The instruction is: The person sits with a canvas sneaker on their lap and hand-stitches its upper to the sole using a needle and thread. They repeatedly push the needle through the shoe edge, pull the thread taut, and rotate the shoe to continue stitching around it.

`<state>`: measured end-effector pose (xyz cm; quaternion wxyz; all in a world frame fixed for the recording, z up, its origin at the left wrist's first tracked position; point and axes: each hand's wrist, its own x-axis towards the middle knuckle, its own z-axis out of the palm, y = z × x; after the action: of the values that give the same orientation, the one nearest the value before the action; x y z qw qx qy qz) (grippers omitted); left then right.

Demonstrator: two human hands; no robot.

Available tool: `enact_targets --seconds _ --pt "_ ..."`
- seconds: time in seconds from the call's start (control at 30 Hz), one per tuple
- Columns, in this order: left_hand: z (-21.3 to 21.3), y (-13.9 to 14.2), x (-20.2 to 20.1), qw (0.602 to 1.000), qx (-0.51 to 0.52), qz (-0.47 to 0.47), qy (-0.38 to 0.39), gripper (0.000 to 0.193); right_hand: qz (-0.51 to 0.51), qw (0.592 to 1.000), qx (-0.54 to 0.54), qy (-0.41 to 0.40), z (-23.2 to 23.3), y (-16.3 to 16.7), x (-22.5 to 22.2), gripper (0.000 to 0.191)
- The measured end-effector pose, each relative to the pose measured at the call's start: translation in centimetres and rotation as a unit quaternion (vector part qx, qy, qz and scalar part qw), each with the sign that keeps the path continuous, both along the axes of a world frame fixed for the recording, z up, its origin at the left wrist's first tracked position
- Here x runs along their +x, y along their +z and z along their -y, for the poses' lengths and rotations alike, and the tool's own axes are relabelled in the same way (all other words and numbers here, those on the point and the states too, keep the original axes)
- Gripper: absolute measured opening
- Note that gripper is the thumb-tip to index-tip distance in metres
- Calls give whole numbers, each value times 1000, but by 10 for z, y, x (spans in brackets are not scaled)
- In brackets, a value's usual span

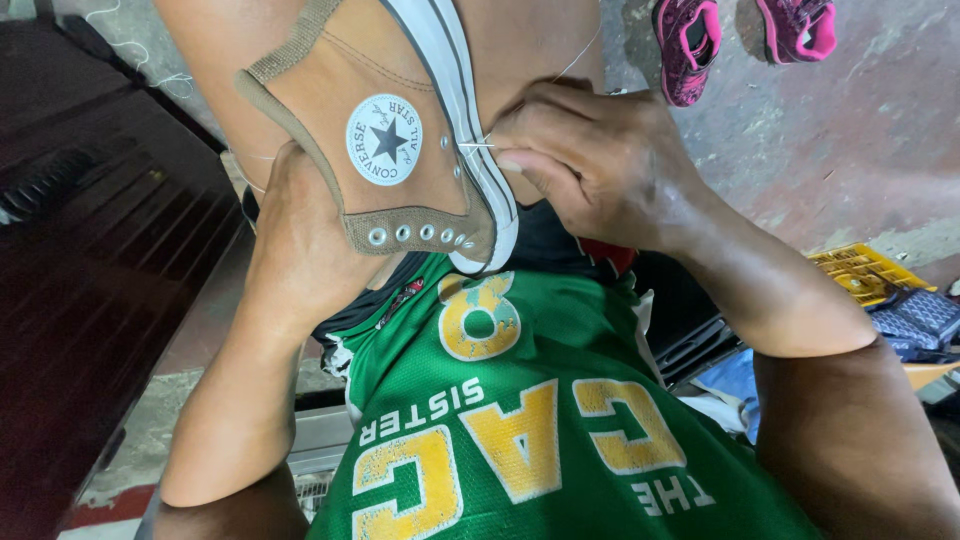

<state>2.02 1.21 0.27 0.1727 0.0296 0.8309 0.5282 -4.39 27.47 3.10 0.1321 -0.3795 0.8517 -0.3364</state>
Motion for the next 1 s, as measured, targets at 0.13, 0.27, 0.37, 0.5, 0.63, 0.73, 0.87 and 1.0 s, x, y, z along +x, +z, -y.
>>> enact_targets --seconds 0.13,0.27,0.37,0.5,0.63,0.73,0.87,1.0 --pt "-5 2 -1 1000 -22 -9 6 52 28 1000 -2 -3 -1 -6 2 7" --pt "-7 6 -6 1000 7 -11 -5 43 4 1000 16 7 6 3 0 8" --pt "-4 11 -11 999 -9 20 -25 36 -31 997 70 12 14 23 -3 11" --pt "-4 16 -15 999 -16 41 -25 35 -87 988 126 16 29 41 -1 18" --pt "-6 15 -16 1000 -1 17 -23 35 -134 979 149 27 32 37 1 16" --pt "-7 11 -15 999 -14 -12 -31 35 -144 982 117 24 21 29 -4 18" --pt "-7 9 -16 999 -2 6 -50 23 -136 972 187 41 9 20 -7 35" --pt "-3 25 -19 999 24 -17 -16 11 -127 975 179 29 6 23 -5 35"
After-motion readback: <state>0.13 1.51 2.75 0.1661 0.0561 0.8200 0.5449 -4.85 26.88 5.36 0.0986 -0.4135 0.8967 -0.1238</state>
